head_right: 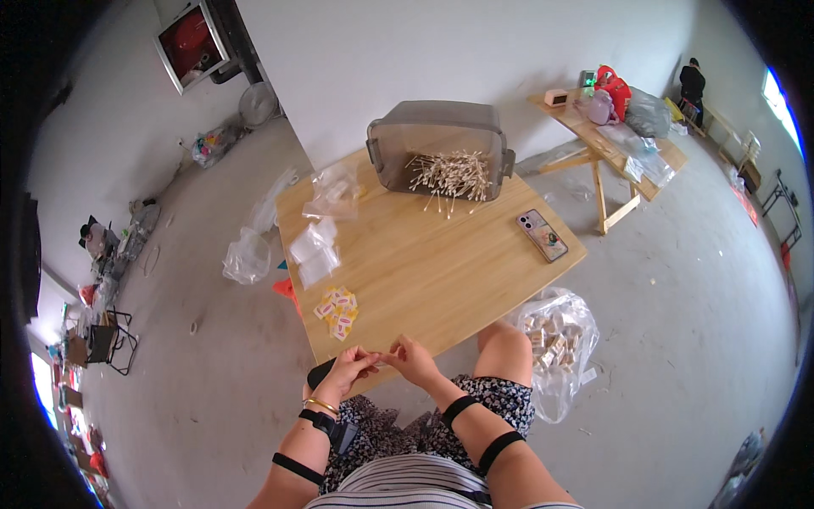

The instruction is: Packaging cotton swabs into small clear plastic bags and sealing them with stickers.

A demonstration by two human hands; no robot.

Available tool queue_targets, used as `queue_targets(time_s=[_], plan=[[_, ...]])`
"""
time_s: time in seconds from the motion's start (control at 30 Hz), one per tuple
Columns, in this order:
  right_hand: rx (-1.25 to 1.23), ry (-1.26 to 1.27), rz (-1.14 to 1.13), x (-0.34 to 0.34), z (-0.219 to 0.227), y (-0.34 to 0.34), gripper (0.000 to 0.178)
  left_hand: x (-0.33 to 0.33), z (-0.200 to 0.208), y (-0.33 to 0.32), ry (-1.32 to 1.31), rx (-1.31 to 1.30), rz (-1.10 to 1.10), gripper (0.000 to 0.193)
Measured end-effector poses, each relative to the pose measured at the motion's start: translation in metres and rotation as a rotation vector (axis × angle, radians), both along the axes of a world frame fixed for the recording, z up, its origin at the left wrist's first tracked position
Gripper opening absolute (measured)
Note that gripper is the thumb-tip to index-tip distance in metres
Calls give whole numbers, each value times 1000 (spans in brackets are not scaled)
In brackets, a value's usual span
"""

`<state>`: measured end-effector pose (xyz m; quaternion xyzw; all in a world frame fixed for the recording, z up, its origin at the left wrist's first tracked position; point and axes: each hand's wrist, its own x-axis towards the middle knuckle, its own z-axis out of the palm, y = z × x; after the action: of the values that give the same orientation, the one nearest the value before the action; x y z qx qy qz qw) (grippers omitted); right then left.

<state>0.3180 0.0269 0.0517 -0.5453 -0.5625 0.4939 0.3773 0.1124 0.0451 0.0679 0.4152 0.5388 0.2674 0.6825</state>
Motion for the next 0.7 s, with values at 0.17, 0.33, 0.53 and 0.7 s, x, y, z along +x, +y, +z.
queue_targets(time_s=[0.17,0.33,0.53,0.7], plan=[[392,-176,21,-2,-4,-1,34,10,-1,-7,29,9,90,21],[327,-99,-32,1,-11,-1,26,21,5,-38,-50,375,209,28],[-117,607,69,5,65,-25,18,23,53,-75,312,490,-55,41],[-54,683,-51,20,118,-51,19,29,111,-95,44,432,-86,31]])
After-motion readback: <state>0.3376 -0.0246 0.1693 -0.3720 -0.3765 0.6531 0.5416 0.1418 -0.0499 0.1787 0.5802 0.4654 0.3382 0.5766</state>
